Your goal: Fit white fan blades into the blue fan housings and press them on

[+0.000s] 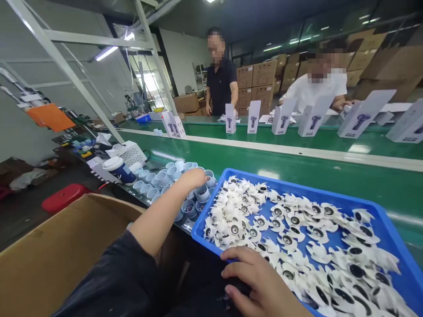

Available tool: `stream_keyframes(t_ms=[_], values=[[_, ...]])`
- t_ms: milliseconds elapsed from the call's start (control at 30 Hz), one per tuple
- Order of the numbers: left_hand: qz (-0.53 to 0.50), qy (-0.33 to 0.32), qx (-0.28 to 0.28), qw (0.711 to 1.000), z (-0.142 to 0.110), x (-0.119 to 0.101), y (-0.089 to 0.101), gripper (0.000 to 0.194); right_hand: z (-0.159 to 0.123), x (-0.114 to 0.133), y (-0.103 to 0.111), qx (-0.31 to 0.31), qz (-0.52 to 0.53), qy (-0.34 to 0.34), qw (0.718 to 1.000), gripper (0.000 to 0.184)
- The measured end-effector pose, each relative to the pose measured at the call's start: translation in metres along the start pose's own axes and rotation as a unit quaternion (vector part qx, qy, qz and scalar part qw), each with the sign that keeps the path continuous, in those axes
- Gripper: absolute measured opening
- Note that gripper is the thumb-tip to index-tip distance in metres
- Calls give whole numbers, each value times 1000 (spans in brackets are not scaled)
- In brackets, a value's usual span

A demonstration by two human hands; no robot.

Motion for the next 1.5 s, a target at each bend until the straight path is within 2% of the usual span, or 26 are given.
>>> stream_keyframes(t_ms=[133, 500, 833, 1100, 1267, 1333, 1500], values=[[-6, 9, -40, 999, -6, -3, 3, 18, -1, 2, 1, 11, -4, 12, 1000, 22], [-115, 14, -132, 984, -18, 7, 10, 21, -2, 8, 4, 1, -40, 50, 998, 19], [-264, 3, -120, 957, -17, 42, -2, 49, -5, 4, 0, 11, -59, 72, 996, 18], [-329, -59, -80, 939, -31, 47, -5, 65, -8, -2, -4, 46, -79, 97, 991, 21], [-278, -57, -139, 949, -41, 57, -5, 72, -10, -5, -7, 61, -91, 99, 989, 22], [-235, -62, -169, 955, -43, 58, -1, 68, -11, -5, -7, 59, -91, 100, 989, 22], [-182, -56, -188, 964, -46, 62, 9, 28, -9, 1, -4, 49, -82, 107, 990, 20]])
Point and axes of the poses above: each hand's wrist, its own z-axis towards the middle knuckle, its own y-axis out of the back of the hand, x = y × z, the point moved 9 cm from there along z, towards the middle knuckle, and after that the axes turned 7 degrees about -x, right-handed, at the moved point
